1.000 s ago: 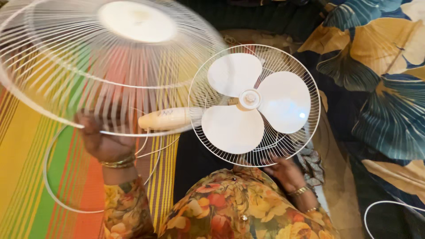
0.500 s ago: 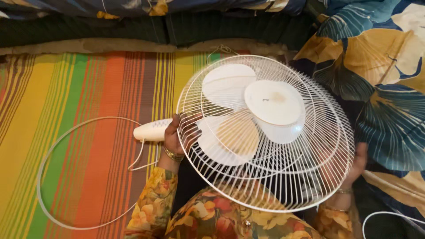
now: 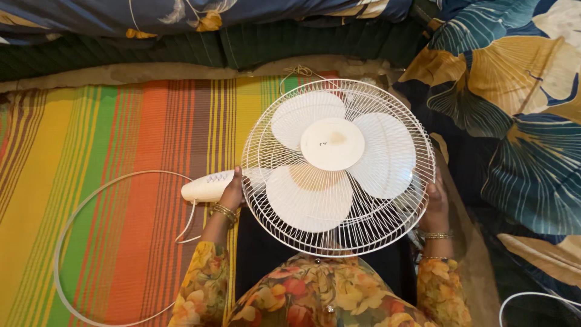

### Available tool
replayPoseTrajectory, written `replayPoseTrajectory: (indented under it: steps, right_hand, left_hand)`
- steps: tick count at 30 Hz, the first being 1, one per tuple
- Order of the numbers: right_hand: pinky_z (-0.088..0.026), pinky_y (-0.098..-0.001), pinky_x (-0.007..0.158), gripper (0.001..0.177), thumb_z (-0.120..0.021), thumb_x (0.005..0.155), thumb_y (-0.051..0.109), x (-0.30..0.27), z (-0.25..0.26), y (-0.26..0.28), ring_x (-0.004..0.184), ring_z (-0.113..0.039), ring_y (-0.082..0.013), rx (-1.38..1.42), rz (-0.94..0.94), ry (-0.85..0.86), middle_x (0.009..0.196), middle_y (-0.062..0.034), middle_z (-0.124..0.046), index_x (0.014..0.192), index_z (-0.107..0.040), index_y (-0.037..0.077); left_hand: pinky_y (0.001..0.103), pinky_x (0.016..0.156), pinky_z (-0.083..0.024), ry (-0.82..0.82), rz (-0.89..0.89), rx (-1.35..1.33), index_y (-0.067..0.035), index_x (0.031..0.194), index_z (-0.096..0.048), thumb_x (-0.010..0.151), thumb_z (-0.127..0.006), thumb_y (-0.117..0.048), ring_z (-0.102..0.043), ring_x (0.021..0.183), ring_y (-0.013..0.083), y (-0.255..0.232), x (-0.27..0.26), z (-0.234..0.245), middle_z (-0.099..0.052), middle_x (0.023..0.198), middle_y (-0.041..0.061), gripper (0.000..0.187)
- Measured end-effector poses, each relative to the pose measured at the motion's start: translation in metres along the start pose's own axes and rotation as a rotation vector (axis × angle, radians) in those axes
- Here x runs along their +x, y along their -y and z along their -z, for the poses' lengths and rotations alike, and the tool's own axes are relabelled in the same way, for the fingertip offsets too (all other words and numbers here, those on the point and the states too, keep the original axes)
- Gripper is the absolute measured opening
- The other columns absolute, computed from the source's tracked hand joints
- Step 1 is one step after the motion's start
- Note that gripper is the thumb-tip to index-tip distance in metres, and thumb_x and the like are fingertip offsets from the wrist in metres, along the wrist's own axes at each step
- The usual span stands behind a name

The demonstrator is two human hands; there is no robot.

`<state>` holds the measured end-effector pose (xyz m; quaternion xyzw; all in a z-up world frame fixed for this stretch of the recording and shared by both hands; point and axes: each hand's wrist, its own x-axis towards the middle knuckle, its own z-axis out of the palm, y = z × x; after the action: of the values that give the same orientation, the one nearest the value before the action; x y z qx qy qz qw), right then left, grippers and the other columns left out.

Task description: The person assembles a white table fan by hand. They attach the front wire cage to the fan body, then attach the rear wire cage, securing both parts to complete the assembly.

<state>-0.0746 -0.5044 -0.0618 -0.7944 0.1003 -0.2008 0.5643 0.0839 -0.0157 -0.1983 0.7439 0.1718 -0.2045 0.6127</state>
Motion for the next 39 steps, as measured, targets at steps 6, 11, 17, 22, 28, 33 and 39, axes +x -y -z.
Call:
replayPoseTrajectory:
  steps: [6,11,17,22,28,33,39]
  right_hand:
    - [-0.037,-0.0412,0.115,0.085,-0.054,0.094,0.063,-0.007,-0.001,-0.006,0.139,-0.045,-0.0265,0.347,0.019,0.042,0.151,-0.0118,-0.045,0.148,-0.048,-0.002]
    - [-0.038,-0.0389,0.111,0.086,-0.067,0.086,0.052,0.001,-0.001,-0.006,0.139,-0.043,-0.0252,0.432,-0.049,0.063,0.155,-0.0092,-0.044,0.156,-0.039,0.010]
    - [-0.032,-0.0446,0.128,0.054,-0.072,0.093,0.018,0.045,0.000,-0.011,0.157,-0.034,-0.0279,-0.182,0.208,0.022,0.166,-0.0081,-0.041,0.144,-0.059,0.008]
    - [-0.025,-0.0497,0.126,0.065,-0.068,0.098,0.035,0.051,-0.018,0.000,0.158,-0.028,-0.0310,-0.564,0.113,-0.006,0.168,-0.0072,-0.035,0.155,-0.047,0.011]
    - [-0.022,-0.0550,0.119,0.086,-0.055,0.096,0.059,0.036,-0.026,0.041,0.154,-0.023,-0.0318,-0.588,-0.143,-0.019,0.171,-0.0097,-0.022,0.163,-0.026,0.014]
    - [-0.028,-0.0467,0.122,0.077,-0.062,0.092,0.043,0.027,-0.020,0.040,0.153,-0.031,-0.0294,-0.171,-0.090,-0.069,0.166,-0.0141,-0.033,0.158,-0.039,0.011]
    - [-0.028,-0.0421,0.131,0.072,-0.064,0.099,0.034,0.028,-0.003,0.004,0.152,-0.041,-0.0255,0.608,0.230,0.064,0.159,-0.0137,-0.048,0.155,-0.041,-0.004]
  left_hand:
    - [0.046,0.097,-0.048,-0.191,-0.063,0.352,-0.004,0.122,-0.064,0.100,-0.017,-0.069,-0.067,0.106,0.0379,-0.038,-0.037,-0.014,-0.072,0.113,0.020,0.084]
    - [0.052,0.098,-0.049,-0.223,0.005,0.376,-0.001,0.123,-0.060,0.100,-0.018,-0.068,-0.066,0.107,0.0464,-0.065,-0.071,-0.024,-0.071,0.111,0.029,0.082]
    - [0.051,0.101,-0.047,-0.201,-0.300,0.395,0.005,0.132,-0.049,0.098,-0.042,-0.064,-0.060,0.117,0.0502,-0.065,-0.069,-0.031,-0.062,0.122,0.036,0.077]
    - [0.049,0.108,-0.043,-0.238,-0.273,0.343,0.004,0.137,-0.049,0.098,-0.039,-0.066,-0.055,0.128,0.0482,-0.063,-0.065,-0.046,-0.057,0.135,0.034,0.080]
    - [0.045,0.118,-0.031,-0.184,-0.331,0.328,0.004,0.154,-0.031,0.097,-0.033,-0.071,-0.039,0.143,0.0445,-0.033,-0.051,-0.040,-0.040,0.153,0.032,0.094]
    - [0.042,0.119,-0.030,-0.132,-0.337,0.305,0.005,0.155,-0.029,0.097,-0.033,-0.072,-0.038,0.145,0.0430,-0.018,-0.042,-0.037,-0.040,0.154,0.032,0.096]
    - [0.041,0.115,-0.036,-0.123,-0.391,0.242,0.003,0.153,-0.030,0.097,-0.042,-0.066,-0.047,0.140,0.0417,-0.028,-0.060,-0.046,-0.048,0.149,0.030,0.089]
